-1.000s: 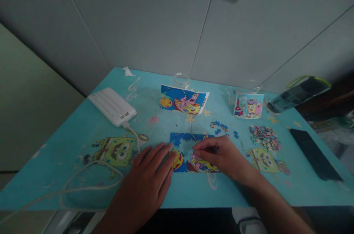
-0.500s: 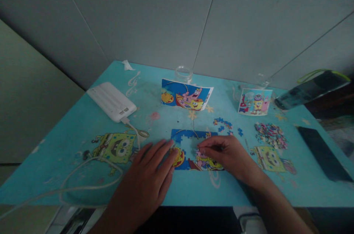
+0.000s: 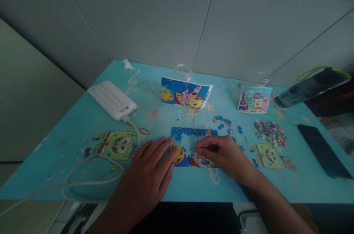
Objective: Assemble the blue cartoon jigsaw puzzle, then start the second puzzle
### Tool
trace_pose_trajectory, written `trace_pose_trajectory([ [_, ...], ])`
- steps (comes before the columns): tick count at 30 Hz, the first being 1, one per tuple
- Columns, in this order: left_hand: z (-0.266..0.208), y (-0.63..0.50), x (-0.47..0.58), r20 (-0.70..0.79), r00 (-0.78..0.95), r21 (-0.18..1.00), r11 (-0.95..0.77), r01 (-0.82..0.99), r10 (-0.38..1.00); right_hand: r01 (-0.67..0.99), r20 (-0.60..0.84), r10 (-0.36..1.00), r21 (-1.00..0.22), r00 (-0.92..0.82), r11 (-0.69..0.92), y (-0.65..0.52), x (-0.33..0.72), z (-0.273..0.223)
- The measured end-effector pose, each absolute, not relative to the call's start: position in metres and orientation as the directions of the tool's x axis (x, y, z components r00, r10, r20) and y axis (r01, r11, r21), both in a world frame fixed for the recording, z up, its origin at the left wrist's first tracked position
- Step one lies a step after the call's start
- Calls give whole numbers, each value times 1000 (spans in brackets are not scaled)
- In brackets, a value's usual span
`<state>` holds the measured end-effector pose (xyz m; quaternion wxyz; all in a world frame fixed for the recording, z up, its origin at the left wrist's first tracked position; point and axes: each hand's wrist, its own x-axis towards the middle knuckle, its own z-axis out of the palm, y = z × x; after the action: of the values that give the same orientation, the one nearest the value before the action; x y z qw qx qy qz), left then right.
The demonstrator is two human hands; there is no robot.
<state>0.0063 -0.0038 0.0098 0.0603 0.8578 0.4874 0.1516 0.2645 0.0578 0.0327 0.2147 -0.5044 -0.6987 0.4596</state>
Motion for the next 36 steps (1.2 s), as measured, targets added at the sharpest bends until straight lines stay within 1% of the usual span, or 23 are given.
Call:
trace_pose_trajectory([
  [4, 8, -3, 6, 205, 481, 249, -520, 817, 853, 519, -146, 899, -849, -413, 101, 58, 266, 30],
  [14, 8, -4, 6, 230, 461, 270, -512, 816, 857, 541, -164, 900, -836, -405, 91, 57, 264, 33],
  [18, 7, -4, 6, 215, 463, 270, -508, 818, 860, 545, -163, 899, -833, -406, 96, 56, 263, 33],
  [21, 6, -4, 6, 214, 465, 261, -509, 820, 859, 522, -181, 897, -851, -404, 64, 57, 263, 33],
  [25, 3, -3, 4, 254, 500, 218, -553, 804, 828, 452, -190, 916, -892, -353, -11, 57, 262, 38],
  [28, -1, -1, 1, 280, 517, 188, -574, 797, 809, 427, -112, 941, -904, -318, 37, 54, 261, 45],
  [30, -5, 0, -1, 302, 534, 171, -596, 784, 790, 413, -42, 942, -904, -333, 106, 50, 261, 48],
  [32, -10, 1, -4, 307, 546, 155, -607, 779, 780, 390, 70, 939, -898, -337, 206, 49, 264, 51],
  [33, -13, 2, -5, 317, 551, 149, -614, 775, 772, 388, 149, 943, -884, -297, 262, 50, 267, 52],
  [34, -15, 2, -6, 328, 554, 144, -620, 771, 766, 403, 240, 948, -862, -211, 308, 52, 272, 52],
  [36, -18, 3, -8, 347, 559, 137, -630, 764, 753, 485, 401, 913, -814, 69, 320, 61, 287, 52],
])
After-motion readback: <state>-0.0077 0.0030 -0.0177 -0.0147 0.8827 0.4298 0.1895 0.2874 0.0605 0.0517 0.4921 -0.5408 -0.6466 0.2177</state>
